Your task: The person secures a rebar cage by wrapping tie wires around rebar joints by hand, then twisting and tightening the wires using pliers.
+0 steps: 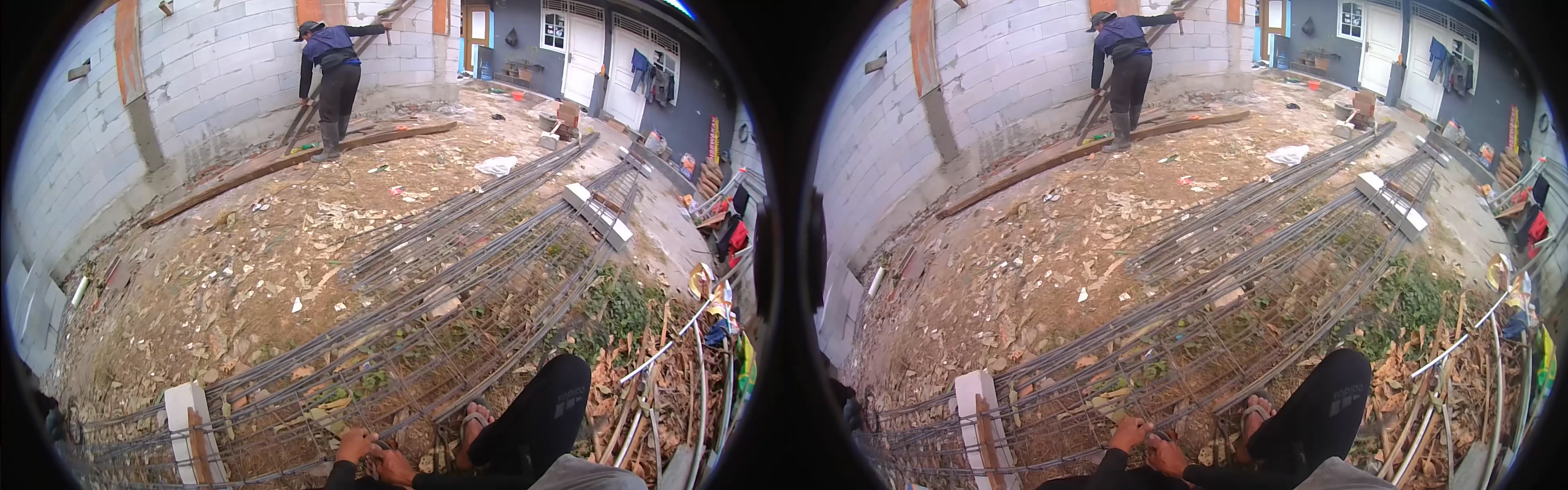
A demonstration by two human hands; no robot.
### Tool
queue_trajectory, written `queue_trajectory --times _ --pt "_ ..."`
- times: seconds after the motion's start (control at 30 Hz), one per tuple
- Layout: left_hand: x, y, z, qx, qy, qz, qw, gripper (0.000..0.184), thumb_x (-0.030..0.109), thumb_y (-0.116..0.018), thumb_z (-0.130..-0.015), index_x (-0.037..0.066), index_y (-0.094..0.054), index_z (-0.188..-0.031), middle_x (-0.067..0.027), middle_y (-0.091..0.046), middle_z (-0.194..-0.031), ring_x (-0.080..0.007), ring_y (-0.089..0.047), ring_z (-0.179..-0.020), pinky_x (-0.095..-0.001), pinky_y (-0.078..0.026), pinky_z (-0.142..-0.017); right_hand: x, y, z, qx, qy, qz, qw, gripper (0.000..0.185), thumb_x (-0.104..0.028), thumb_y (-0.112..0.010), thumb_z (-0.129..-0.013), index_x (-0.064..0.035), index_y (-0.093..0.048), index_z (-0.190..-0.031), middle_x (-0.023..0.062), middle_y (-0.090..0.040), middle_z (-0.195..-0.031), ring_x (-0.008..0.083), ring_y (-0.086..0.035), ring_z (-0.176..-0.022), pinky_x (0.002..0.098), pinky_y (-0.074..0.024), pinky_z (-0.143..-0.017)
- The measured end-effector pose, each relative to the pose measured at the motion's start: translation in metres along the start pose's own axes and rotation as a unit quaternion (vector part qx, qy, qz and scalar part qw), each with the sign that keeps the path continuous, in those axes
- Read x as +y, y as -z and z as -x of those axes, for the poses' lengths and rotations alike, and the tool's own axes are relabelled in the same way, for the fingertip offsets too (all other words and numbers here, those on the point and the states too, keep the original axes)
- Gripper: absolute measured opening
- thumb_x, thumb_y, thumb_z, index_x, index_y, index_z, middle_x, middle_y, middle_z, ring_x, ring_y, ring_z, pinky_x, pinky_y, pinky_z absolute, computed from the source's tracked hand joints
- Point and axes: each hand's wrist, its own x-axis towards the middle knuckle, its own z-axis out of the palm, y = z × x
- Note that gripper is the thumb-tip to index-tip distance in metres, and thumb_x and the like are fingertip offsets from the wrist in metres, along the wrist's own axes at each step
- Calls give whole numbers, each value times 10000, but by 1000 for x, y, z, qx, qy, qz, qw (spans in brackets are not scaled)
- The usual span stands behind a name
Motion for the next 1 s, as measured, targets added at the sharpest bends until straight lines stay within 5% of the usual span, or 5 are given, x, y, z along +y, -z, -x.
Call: queue_trajectory --times 0.23,0.33,0.63,0.9,1.0 --pt "-14 -20 -5 93 -48 -31 994 444 440 -564 -1003 77 -658 -1241 -163 -578 -1232 -366 -557 -1133 -535 -513 -953 29 -36 -8 250 206 100 941 279 -212 -539 -960 -58 -553 -1193 248 -652 -947 466 -624 -853 573 -438 -691" --pt "-5 -16 6 74 -32 11 997 446 424 -575 -999 60 -665 -1241 -178 -585 -1251 -376 -561 -1144 -539 -503 -969 -8 -2 10 79 42 86 992 310 -200 -552 -952 -53 -546 -1225 265 -644 -1030 486 -615 -905 577 -464 -721" --pt "-9 -28 11 204 -81 67 973 393 366 -672 -907 -10 -733 -1004 -267 -668 -1047 -437 -627 -1017 -510 -487 -892 42 -30 -17 82 112 106 985 498 -213 -615 -898 -30 -438 -1326 315 -556 -1233 506 -611 -988 608 -491 -791" --pt "8 -17 29 219 -1 72 973 484 439 -660 -928 -43 -673 -887 -244 -662 -922 -441 -632 -960 -532 -482 -808 -4 4 1 19 30 103 994 520 -210 -578 -931 -90 -384 -1399 280 -544 -1275 505 -614 -965 592 -486 -781" --pt "20 6 28 20 58 -23 998 500 474 -559 -1004 -8 -679 -1058 -165 -683 -936 -363 -643 -911 -496 -507 -773 -5 7 4 23 45 71 996 502 -195 -555 -948 -85 -386 -1408 263 -568 -1229 500 -605 -963 578 -475 -772"
